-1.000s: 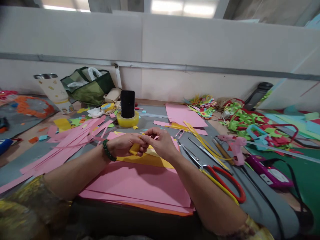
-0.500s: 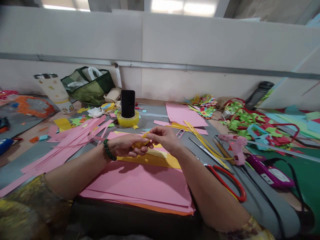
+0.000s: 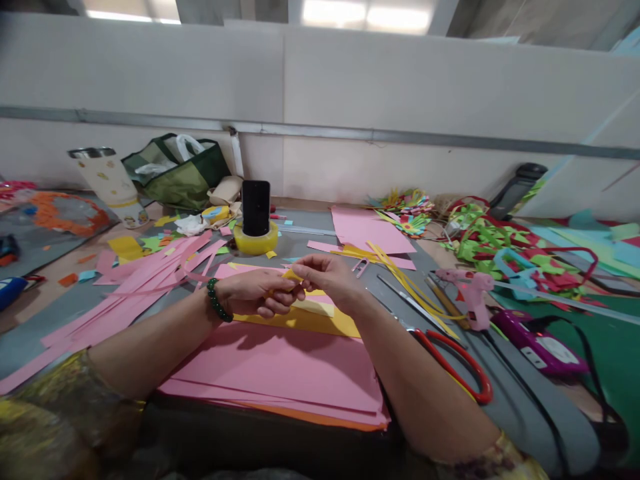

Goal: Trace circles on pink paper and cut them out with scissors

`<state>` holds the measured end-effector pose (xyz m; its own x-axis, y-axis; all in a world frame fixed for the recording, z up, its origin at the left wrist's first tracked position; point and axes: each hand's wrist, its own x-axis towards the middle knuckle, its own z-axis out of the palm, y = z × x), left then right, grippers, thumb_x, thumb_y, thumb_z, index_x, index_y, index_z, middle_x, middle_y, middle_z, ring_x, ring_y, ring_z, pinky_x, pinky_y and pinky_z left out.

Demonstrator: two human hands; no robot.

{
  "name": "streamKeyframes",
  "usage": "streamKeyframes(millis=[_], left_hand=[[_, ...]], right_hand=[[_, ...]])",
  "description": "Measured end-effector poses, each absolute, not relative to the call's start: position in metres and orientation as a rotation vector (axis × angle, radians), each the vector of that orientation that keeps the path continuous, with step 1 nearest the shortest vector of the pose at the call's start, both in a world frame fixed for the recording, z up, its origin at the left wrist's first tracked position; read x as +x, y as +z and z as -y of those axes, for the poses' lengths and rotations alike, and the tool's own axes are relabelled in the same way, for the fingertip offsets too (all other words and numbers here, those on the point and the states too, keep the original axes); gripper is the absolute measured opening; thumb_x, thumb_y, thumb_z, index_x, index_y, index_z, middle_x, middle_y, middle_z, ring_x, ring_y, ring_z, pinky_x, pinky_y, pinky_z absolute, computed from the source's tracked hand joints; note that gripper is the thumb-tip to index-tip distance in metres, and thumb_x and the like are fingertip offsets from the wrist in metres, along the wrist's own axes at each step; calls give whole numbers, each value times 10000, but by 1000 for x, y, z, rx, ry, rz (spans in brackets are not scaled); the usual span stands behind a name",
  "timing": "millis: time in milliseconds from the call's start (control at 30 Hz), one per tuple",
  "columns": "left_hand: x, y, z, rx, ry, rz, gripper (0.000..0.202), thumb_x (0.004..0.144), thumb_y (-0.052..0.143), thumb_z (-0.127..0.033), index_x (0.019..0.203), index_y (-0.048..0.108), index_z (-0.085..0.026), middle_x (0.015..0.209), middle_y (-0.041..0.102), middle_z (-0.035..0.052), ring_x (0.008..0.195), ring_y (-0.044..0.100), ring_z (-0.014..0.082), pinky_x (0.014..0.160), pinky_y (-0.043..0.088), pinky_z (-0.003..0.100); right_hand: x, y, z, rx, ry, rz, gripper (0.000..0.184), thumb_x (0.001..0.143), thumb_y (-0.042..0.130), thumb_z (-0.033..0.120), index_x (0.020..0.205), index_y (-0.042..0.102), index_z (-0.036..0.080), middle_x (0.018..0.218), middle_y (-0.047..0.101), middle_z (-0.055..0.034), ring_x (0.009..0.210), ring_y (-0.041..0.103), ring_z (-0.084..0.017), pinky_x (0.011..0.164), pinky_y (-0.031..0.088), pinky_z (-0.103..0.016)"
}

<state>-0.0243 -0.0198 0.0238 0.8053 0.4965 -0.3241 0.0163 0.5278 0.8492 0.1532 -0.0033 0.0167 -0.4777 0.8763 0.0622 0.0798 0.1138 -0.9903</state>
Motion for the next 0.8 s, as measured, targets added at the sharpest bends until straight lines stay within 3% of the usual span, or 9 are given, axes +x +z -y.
streamKeyframes(millis=[167, 467, 567, 633, 733, 800], left_hand=[[-25, 22, 18, 1011, 297, -578, 205, 916, 444, -271, 787, 522, -132, 590, 156, -87, 435, 138, 41, 368, 100, 122], [-27, 16, 19, 1061, 363, -562, 289, 884, 520, -398, 853, 566, -114, 594, 196, -84, 455, 157, 37, 385, 112, 117], [-31, 18, 16, 1048, 361, -562, 287, 881, 525, -403, 865, 566, -119, 595, 193, -86, 447, 136, 34, 375, 107, 118], [-35, 19, 14, 1031, 385, -539, 263, 886, 525, -379, 880, 562, -118, 602, 205, -84, 447, 140, 33, 369, 114, 113], [-40, 22, 11, 1002, 430, -491, 229, 896, 518, -334, 889, 555, -108, 609, 224, -79, 451, 162, 30, 365, 131, 102], [-41, 22, 10, 983, 454, -475, 227, 906, 501, -328, 876, 548, -107, 603, 221, -80, 449, 161, 30, 361, 131, 98]], right_hand=[[153, 18, 6, -923, 1416, 1681, 323, 701, 718, 441, 726, 649, 126, 533, 579, 23, 468, 536, -89, 510, 400, -242], [145, 28, 13, -1014, 1217, 1784, 370, 726, 664, 491, 739, 645, 122, 555, 595, 9, 476, 547, -109, 505, 430, -261], [160, 57, 35, -1140, 944, 1895, 345, 718, 685, 449, 913, 681, 165, 752, 665, -33, 657, 591, -147, 595, 454, -271], [185, 75, 56, -1340, 510, 2089, 400, 778, 624, 448, 1116, 635, 234, 934, 677, -56, 764, 604, -178, 648, 465, -292], [240, 76, 86, -1668, 147, 2257, 370, 830, 527, 438, 1107, 640, 222, 916, 693, -89, 794, 630, -228, 661, 475, -324], [276, 55, 101, -1862, 32, 2358, 320, 784, 561, 353, 1042, 675, 203, 932, 710, -106, 842, 651, -264, 698, 484, -340]])
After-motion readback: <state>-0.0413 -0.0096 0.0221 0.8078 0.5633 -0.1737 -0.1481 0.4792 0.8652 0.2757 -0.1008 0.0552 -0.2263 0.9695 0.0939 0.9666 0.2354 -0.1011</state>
